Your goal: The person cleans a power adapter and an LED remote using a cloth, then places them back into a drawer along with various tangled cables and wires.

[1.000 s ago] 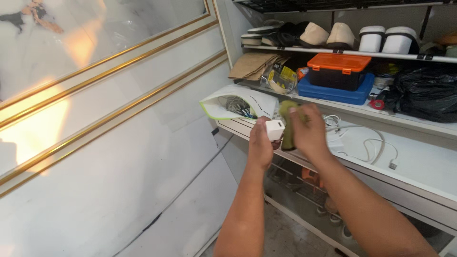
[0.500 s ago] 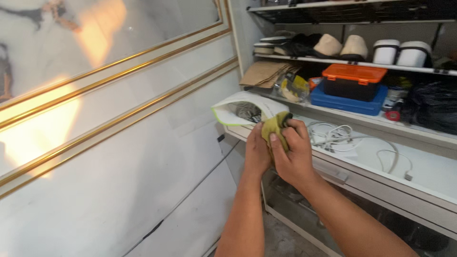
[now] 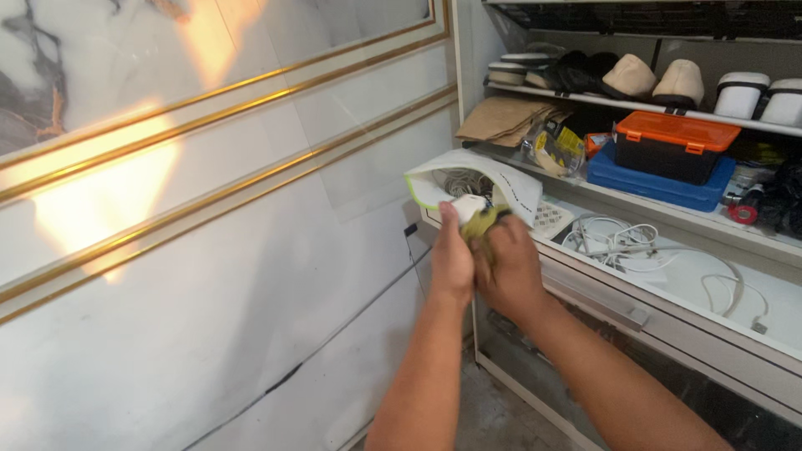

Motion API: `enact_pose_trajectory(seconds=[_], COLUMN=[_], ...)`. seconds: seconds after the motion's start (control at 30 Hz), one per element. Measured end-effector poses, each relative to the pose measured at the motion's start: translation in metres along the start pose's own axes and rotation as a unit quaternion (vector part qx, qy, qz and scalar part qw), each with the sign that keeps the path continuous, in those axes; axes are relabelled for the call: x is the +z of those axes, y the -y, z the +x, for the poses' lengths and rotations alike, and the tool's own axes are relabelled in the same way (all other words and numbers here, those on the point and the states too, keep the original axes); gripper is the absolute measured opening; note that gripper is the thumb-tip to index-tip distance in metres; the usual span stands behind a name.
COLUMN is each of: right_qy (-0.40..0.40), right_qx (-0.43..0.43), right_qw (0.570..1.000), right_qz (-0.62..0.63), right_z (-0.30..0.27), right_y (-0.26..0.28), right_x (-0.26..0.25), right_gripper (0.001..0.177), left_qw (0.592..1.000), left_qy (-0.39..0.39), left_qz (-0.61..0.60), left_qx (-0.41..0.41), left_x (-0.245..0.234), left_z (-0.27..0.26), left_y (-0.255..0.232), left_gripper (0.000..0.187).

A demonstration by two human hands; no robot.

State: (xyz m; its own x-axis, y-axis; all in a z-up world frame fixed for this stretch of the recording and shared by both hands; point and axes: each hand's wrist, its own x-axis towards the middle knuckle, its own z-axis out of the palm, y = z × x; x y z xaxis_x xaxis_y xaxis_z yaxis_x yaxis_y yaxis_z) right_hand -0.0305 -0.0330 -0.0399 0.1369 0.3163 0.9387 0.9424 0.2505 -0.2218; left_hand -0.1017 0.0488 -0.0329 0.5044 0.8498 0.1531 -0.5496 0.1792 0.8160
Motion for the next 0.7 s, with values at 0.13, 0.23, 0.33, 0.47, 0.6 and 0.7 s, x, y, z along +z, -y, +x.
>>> enact_pose_trajectory(seconds=[0.13, 0.23, 0.33, 0.47, 0.6, 0.7], right_qy=[0.050, -0.100, -0.059, 0.098, -0.059, -0.041], right_qx=[0.108, 0.123, 0.052, 0.166, 0.234, 0.147], right_qw=[0.988, 0.971, 0.990, 0.975, 0.941, 0.971], right_qz=[0.094, 0.178, 0.119, 0.107, 0.237, 0.181], right_z=[-0.009, 0.004, 0.003, -0.012, 0.002, 0.024], right_y=[-0.015, -0.015, -0.008, -0.023, -0.029, -0.026], right_x=[-0.012, -0.016, -0.015, -0.044, -0.074, -0.084], right_gripper=[0.007, 0.019, 0.016, 0.018, 0.016, 0.023], left_qw=[0.996, 0.990, 0.986, 0.983, 0.995, 0.986], left_qy=[0.041, 0.110, 0.082, 0.134, 0.092, 0.135], left_qz=[-0.007, -0.084, -0.129, -0.046, 0.002, -0.093], left_qx=[0.084, 0.026, -0.059, 0.116, 0.039, 0.020], left_x=[-0.003, 0.013, 0.031, 0.038, 0.049, 0.064], left_z=[0.001, -0.008, -0.013, -0.009, -0.019, -0.033], left_y=[-0.001, 0.008, 0.015, 0.013, 0.014, 0.025], left_gripper=[0.068, 0.067, 0.072, 0.058, 0.037, 0.037])
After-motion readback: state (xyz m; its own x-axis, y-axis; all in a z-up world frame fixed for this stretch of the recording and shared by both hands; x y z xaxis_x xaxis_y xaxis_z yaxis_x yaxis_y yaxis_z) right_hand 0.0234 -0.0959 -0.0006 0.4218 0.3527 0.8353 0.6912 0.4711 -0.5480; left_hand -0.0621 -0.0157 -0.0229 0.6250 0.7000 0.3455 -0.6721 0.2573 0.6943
